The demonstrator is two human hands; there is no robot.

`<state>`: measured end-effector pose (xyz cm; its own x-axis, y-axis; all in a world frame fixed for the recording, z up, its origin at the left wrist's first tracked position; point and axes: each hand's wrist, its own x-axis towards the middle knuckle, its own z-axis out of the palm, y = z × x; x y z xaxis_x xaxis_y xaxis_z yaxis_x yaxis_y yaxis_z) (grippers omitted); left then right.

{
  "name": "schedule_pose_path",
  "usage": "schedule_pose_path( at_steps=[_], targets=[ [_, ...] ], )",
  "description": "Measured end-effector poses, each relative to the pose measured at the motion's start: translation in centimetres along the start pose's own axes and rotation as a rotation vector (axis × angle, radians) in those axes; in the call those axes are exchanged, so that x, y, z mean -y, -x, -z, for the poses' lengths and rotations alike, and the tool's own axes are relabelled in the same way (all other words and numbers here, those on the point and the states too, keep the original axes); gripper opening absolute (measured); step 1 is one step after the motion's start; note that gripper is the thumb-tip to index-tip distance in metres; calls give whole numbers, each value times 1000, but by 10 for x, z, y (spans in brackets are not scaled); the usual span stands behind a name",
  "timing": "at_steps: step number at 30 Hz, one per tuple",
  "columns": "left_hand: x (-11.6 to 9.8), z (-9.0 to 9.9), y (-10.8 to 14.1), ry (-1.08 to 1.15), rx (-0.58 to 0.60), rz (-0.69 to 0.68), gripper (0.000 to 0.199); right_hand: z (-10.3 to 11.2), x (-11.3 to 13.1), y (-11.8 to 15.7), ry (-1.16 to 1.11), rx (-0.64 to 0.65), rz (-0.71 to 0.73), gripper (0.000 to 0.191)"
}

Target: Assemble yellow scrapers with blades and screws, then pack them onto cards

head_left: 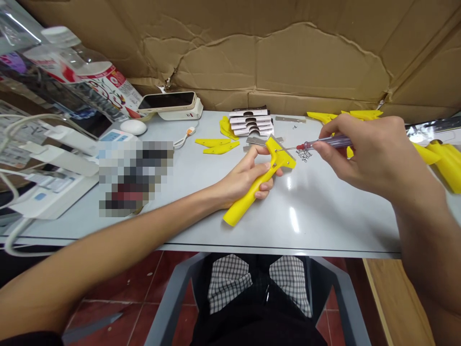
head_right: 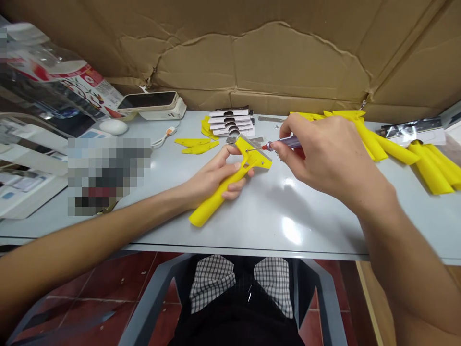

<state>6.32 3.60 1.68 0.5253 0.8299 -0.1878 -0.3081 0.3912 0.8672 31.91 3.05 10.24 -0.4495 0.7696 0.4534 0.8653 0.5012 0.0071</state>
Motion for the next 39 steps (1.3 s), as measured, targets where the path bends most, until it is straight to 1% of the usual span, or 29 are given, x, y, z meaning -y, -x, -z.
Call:
schedule_pose_path(
  at_steps=[2, 5, 8, 11, 14, 18, 20, 22, 27, 30, 33, 36, 39],
  targets=[
    [0, -1, 1, -5, -4, 2, 34, 1, -2, 0, -21, 6, -10, 30],
    [0, 0, 1, -8, 1, -4, 35, 2, -6, -1, -82, 57, -23, 26],
    [1, 1, 0, -18, 12, -24, 32, 2, -10, -1, -116, 72, 0, 23],
    [2, 1, 0, -28, 22, -40, 32, 1, -11, -2, -118, 31, 33, 22],
    [3, 0, 2, -54, 36, -54, 33, 3, -8, -3, -138, -8, 46, 19],
    [2, -1, 2, -57, 29, -57, 35, 3, 0, -2, -174, 7, 75, 20],
    [2, -1, 2, -43, 9, -54, 39, 1, 2, -1, -187, 31, 67, 21],
    [3, -1, 2, -38, 0, -56, 41, -1, 3, 0, -202, 62, 26, 25],
    [3, -1, 1, -55, -9, -73, 35, -3, -1, 0, -224, 151, -61, 36],
    [1, -2, 0, -54, -28, -66, 30, -5, -6, -1, -236, 245, -28, 36],
    [-1, -3, 1, -31, -30, -56, 31, -13, -11, 0, -216, 319, 37, 32],
    [-1, -4, 1, -41, -11, -63, 34, -23, -11, 1, -191, 296, 56, 28],
    [0, -3, 0, -88, 7, -82, 39, -27, -11, -2, -214, 297, 80, 22]
  ],
)
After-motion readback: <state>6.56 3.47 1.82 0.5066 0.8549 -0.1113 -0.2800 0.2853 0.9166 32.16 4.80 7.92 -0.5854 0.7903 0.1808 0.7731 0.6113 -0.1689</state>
